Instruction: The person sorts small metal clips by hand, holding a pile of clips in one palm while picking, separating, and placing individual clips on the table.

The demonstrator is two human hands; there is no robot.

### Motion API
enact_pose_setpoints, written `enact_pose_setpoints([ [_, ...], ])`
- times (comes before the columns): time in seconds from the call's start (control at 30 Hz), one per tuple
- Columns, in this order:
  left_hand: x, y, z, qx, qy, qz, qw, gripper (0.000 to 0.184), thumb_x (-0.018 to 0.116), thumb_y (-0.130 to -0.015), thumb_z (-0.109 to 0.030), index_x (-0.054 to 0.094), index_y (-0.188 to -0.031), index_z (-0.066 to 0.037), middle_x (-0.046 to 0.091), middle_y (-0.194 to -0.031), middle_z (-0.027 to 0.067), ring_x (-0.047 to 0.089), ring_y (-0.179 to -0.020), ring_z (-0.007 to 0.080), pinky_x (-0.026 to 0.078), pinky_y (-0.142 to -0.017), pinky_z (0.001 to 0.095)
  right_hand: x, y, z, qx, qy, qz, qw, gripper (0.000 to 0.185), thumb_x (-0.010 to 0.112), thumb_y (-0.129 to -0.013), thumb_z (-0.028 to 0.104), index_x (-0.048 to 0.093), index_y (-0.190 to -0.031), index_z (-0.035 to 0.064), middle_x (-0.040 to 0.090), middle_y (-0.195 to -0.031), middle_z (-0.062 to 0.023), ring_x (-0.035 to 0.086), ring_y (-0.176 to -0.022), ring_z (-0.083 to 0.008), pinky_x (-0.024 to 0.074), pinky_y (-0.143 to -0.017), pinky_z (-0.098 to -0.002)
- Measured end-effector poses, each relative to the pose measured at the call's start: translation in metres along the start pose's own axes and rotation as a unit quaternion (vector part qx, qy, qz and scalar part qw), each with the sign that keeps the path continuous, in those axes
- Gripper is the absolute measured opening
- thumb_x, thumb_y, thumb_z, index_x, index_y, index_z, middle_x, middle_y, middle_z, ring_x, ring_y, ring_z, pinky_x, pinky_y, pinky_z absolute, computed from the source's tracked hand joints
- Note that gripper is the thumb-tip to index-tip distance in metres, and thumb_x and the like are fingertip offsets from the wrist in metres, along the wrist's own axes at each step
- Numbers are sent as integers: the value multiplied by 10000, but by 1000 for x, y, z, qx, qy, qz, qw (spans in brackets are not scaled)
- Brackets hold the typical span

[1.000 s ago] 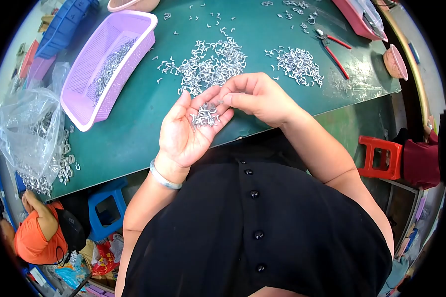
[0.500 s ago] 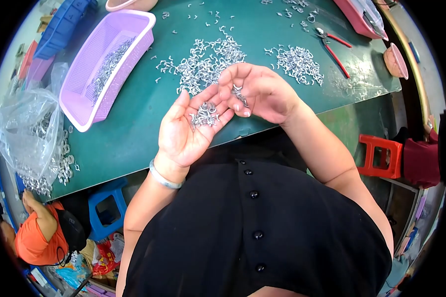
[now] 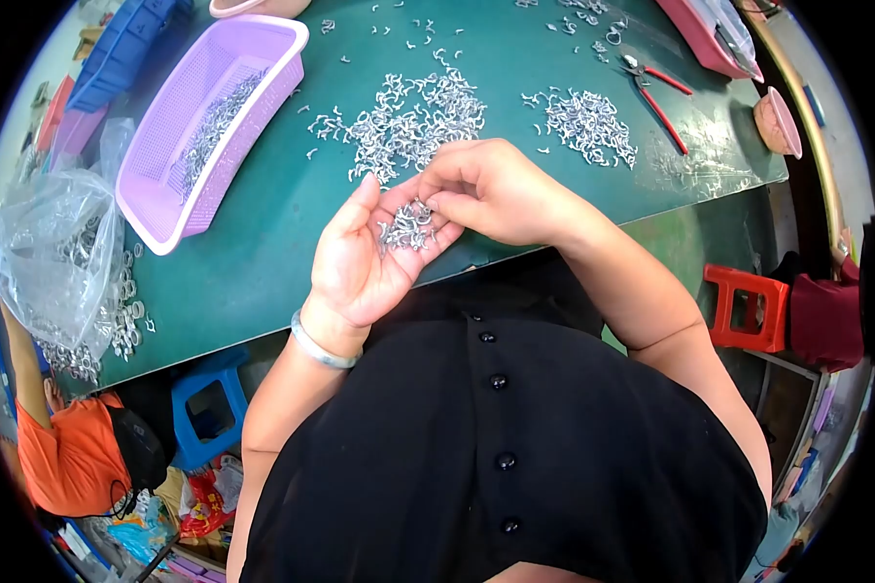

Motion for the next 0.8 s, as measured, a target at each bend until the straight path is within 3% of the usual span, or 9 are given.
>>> enact_pose_setpoints([
  [0.13, 1, 0, 0, -3, 8, 17, 1000, 588, 275, -960, -380, 336, -1250, 128, 473, -1198, 249, 482, -1121, 345, 343, -1015, 453, 0, 3, -15, 81, -111, 7, 990, 97, 554, -805, 12, 604, -870, -40, 617, -831, -77, 614, -719, -131, 493, -680, -248],
  [0.33, 1, 0, 1, -9, 29, 47, 998, 588, 271, -960, -377, 323, -1264, 124, 468, -1199, 258, 482, -1122, 346, 326, -1026, 454, -3, 5, -13, 124, -202, 13, 971, 98, 557, -832, 34, 594, -881, -42, 632, -837, -72, 622, -775, -131, 497, -705, -254],
  [0.43, 4, 0, 1, -11, 39, 48, 998, 588, 269, -960, -377, 324, -1263, 124, 452, -1217, 263, 459, -1148, 359, 315, -1032, 458, 0, 6, -21, 148, -313, -6, 938, 123, 567, -846, 83, 591, -904, -23, 631, -804, -57, 589, -708, -95, 468, -623, -218],
  [0.53, 3, 1, 0, -4, 17, 16, 1000, 588, 267, -961, -377, 324, -1264, 123, 422, -1248, 273, 414, -1191, 373, 304, -1038, 462, -4, 8, -20, 174, -299, -9, 938, 140, 569, -856, 123, 588, -919, 0, 627, -802, -48, 507, -615, -47, 377, -519, -174],
  [0.63, 6, 1, 1, 2, -3, -21, 1000, 541, 278, -959, -359, 380, -1224, 102, 475, -1188, 244, 455, -1151, 347, 343, -1010, 449, -4, 10, -27, 192, -324, -23, 926, 135, 572, -854, 137, 592, -909, 16, 618, -784, -31, 413, -556, -19, 288, -470, -161],
  [0.8, 5, 0, 0, 3, 8, -16, 1000, 568, 274, -960, -365, 336, -1253, 117, 390, -1277, 272, 370, -1225, 365, 299, -1038, 464, -4, 10, -32, 187, -416, -12, 890, 125, 574, -841, 127, 567, -891, 13, 585, -740, -32, 412, -537, -47, 305, -471, -163],
])
Point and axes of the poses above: each hand's wrist, its own y-axis away from the middle knuckle, its own x-axis out of the palm, z = x × y, the point moved 7 cm from there along -y, towards the middle knuckle
